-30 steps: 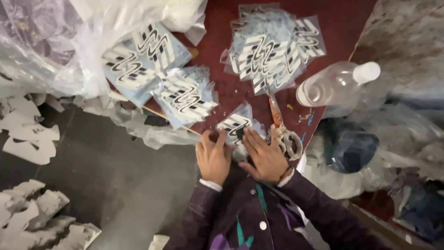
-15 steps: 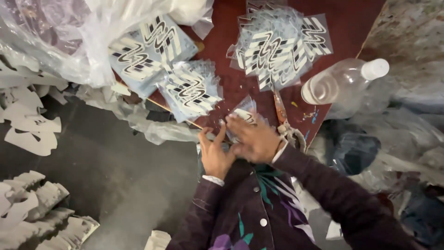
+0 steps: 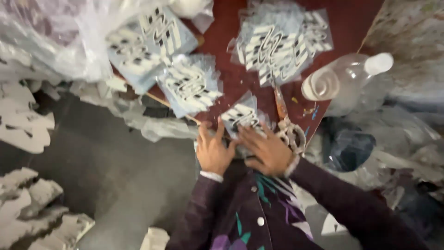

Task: The person uses scissors to cut a sticker out of a plastic sheet. They then place the sticker into a small plastic bag and smooth it down on the table. This process is repeated with multiple stickers.

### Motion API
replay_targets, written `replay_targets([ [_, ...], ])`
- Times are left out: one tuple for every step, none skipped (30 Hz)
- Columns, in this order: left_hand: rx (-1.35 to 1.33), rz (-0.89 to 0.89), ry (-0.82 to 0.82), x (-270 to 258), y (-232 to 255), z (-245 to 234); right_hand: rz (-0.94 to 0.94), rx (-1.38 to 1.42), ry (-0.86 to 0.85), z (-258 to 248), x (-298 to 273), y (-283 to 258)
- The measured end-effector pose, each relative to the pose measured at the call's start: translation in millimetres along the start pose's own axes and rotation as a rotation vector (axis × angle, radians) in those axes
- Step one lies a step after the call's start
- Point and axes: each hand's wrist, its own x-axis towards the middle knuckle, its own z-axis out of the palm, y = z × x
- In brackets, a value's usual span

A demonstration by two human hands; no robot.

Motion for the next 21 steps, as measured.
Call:
replay_targets([
  [0.022, 0.024, 0.007, 2.8, -1.0, 3.6, -0.086, 0.085, -0.041, 1.5, -10.7, -5.8],
  [0.018, 0.017, -0.003, -0.6, -0.3, 4.2, -0.081, 0.090, -0.052, -1.1, -18.8, -8.2],
  [0.018, 0.019, 0.000, -4.9, -0.6, 4.9, -0.001, -0.043, -0.046, -2.6, -27.0, -11.3],
  [0.022, 0.016, 0.014, -7.7, -1.5, 3.9, 0.065, -0.177, -0.037, -4.9, -31.2, -12.7],
  [0.021, 0.002, 0.015, -13.1, -1.8, 8.0, 0.056, -0.174, -0.047, -1.9, -35.1, -27.3],
  [0.076, 0.018, 0.020, -3.6, -3.1, 12.0, 0.082, -0.113, -0.028, 0.6, -29.2, -34.6],
  [0.130, 0.033, 0.025, 6.5, -3.7, 15.3, 0.107, -0.052, -0.009, 2.4, -23.2, -41.7],
  [0.133, 0.037, 0.035, 9.2, -3.3, 17.4, 0.101, -0.057, -0.001, 4.4, -25.0, -39.1],
  [0.087, 0.056, 0.123, 11.9, -3.8, 20.5, 0.146, -0.026, -0.005, 7.8, -26.8, -35.9],
  [0.042, 0.062, 0.197, 4.6, -4.0, 24.4, 0.194, 0.015, -0.026, 12.3, -35.9, -37.8],
  [0.045, 0.052, 0.194, 1.7, -0.5, 22.8, 0.190, 0.022, -0.034, 14.0, -36.7, -45.2],
  [-0.022, 0.020, 0.177, 6.2, 3.0, 20.2, 0.203, -0.077, 0.040, 14.9, -32.2, -49.1],
  [-0.089, -0.011, 0.161, 10.9, 6.8, 17.1, 0.216, -0.175, 0.114, 15.0, -27.4, -53.2],
  [-0.085, -0.009, 0.169, 12.0, 5.9, 18.5, 0.210, -0.176, 0.122, 20.8, -29.6, -50.8],
  [-0.131, -0.021, 0.168, 13.2, 4.6, 20.3, 0.117, -0.197, 0.172, 26.9, -31.7, -48.2],
  [-0.180, -0.039, 0.163, 11.3, 4.3, 23.0, 0.025, -0.217, 0.217, 32.7, -36.7, -46.4],
  [-0.177, -0.041, 0.167, 11.4, -0.5, 28.1, 0.020, -0.215, 0.218, 32.3, -38.1, -42.9],
  [-0.201, -0.012, 0.178, 9.7, -4.8, 33.6, 0.000, -0.124, 0.218, 32.1, -41.8, -41.1],
  [-0.225, 0.018, 0.188, 8.2, -8.6, 39.4, -0.020, -0.033, 0.217, 31.7, -45.6, -38.7],
  [-0.226, 0.023, 0.187, 9.9, -11.0, 39.7, -0.017, -0.035, 0.220, 29.6, -44.9, -42.8],
  [-0.268, 0.094, 0.213, 11.6, -13.2, 40.0, 0.024, 0.068, 0.284, 27.3, -44.2, -46.8],
])
